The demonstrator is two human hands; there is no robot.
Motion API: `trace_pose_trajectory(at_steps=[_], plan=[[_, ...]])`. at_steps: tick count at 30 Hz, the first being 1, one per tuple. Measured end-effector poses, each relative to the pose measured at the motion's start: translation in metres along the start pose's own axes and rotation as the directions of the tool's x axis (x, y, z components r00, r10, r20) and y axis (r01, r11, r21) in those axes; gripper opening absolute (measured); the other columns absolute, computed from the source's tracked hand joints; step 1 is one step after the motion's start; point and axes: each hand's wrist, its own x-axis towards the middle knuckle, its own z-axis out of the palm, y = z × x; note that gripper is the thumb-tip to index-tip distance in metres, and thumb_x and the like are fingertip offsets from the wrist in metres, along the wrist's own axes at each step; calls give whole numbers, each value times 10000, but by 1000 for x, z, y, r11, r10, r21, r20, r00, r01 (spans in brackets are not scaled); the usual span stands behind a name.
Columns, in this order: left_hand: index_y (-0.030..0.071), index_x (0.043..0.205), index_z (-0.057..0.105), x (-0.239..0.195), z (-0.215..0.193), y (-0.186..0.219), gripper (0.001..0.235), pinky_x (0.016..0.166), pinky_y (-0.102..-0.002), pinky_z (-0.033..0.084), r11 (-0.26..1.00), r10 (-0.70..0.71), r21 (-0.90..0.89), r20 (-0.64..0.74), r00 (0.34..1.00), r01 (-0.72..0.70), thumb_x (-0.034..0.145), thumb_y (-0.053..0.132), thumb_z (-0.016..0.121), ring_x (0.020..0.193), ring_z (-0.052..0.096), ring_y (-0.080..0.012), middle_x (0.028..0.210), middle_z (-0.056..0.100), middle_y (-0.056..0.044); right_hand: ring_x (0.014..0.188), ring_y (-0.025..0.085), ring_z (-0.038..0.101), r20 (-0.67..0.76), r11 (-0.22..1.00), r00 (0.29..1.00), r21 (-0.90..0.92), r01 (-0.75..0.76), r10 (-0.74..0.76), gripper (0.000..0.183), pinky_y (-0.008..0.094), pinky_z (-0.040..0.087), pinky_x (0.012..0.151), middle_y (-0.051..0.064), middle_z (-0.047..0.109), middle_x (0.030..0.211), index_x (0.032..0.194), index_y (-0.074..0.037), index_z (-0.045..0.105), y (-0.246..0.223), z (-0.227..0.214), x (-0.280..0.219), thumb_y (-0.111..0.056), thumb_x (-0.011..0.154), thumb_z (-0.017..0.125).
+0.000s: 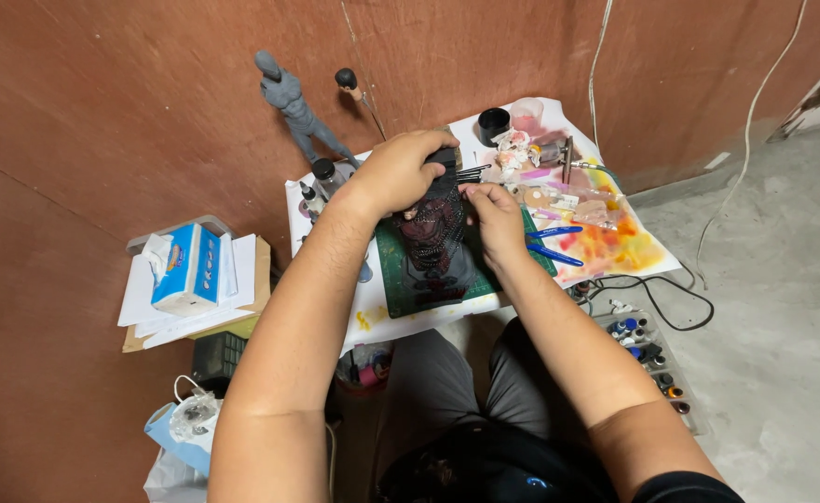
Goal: Assembling and detailing a small figurine using hand tools on a workbench.
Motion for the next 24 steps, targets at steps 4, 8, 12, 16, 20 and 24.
trace_pose_trajectory(at_steps=[4, 8, 12, 16, 20, 24], plan=[[205, 1377, 627, -10, -9, 13, 396, 1141, -513, 386, 1000, 1, -26, 6, 1000, -1, 984, 151, 610, 1331, 556, -333, 1368, 648, -96, 552, 92, 568, 25, 1000, 1000, 4, 9, -9, 104, 187, 438, 508, 83, 748, 955, 897, -46, 699, -3, -2, -8, -72, 981, 643], [162, 1328, 654, -26, -23, 27, 374, 1136, -552, 393, 998, 49, -37, 51, 997, -47, 963, 95, 609, 1323, 547, -403, 1336, 666, -167, 709, 109, 624, 75, 993, 993, -61, 100, -95, 91, 203, 485, 553, 108, 758, 1043, 898, -26, 698, 6, -11, -20, -46, 981, 667], [117, 1244, 713, -35, -12, 23, 338, 1152, -494, 349, 983, 168, 85, -94, 981, -160, 912, 66, 675, 1310, 561, -349, 1280, 694, -126, 816, 120, 668, 115, 970, 978, -149, 193, -177, 116, 215, 520, 566, 124, 768, 1076, 903, -17, 699, 10, -19, -29, -42, 1010, 661], [138, 1131, 721, -57, 44, 12, 268, 998, -438, 428, 901, 366, 387, -434, 823, -197, 862, 130, 720, 1218, 542, -282, 1171, 636, -39, 767, 114, 653, 120, 972, 977, -132, 193, -177, 133, 218, 526, 555, 124, 768, 1052, 913, -20, 687, 5, -17, -34, -56, 1032, 640], [165, 1058, 738, -92, 100, 34, 204, 843, -349, 485, 940, 264, 339, -633, 728, -45, 954, 115, 570, 1016, 611, -203, 1042, 644, 5, 713, 109, 653, 109, 972, 979, -146, 185, -170, 122, 227, 527, 515, 121, 772, 1044, 922, -22, 694, 1, -15, -36, -63, 1030, 655], [186, 1019, 718, -95, 123, 34, 175, 655, -277, 472, 859, 302, 478, -762, 573, 183, 977, 167, 549, 776, 617, -149, 940, 631, 27, 761, 133, 674, 117, 969, 972, -117, 215, -202, 130, 230, 526, 513, 149, 765, 1059, 908, -14, 681, 0, -15, -37, -38, 1031, 644]])
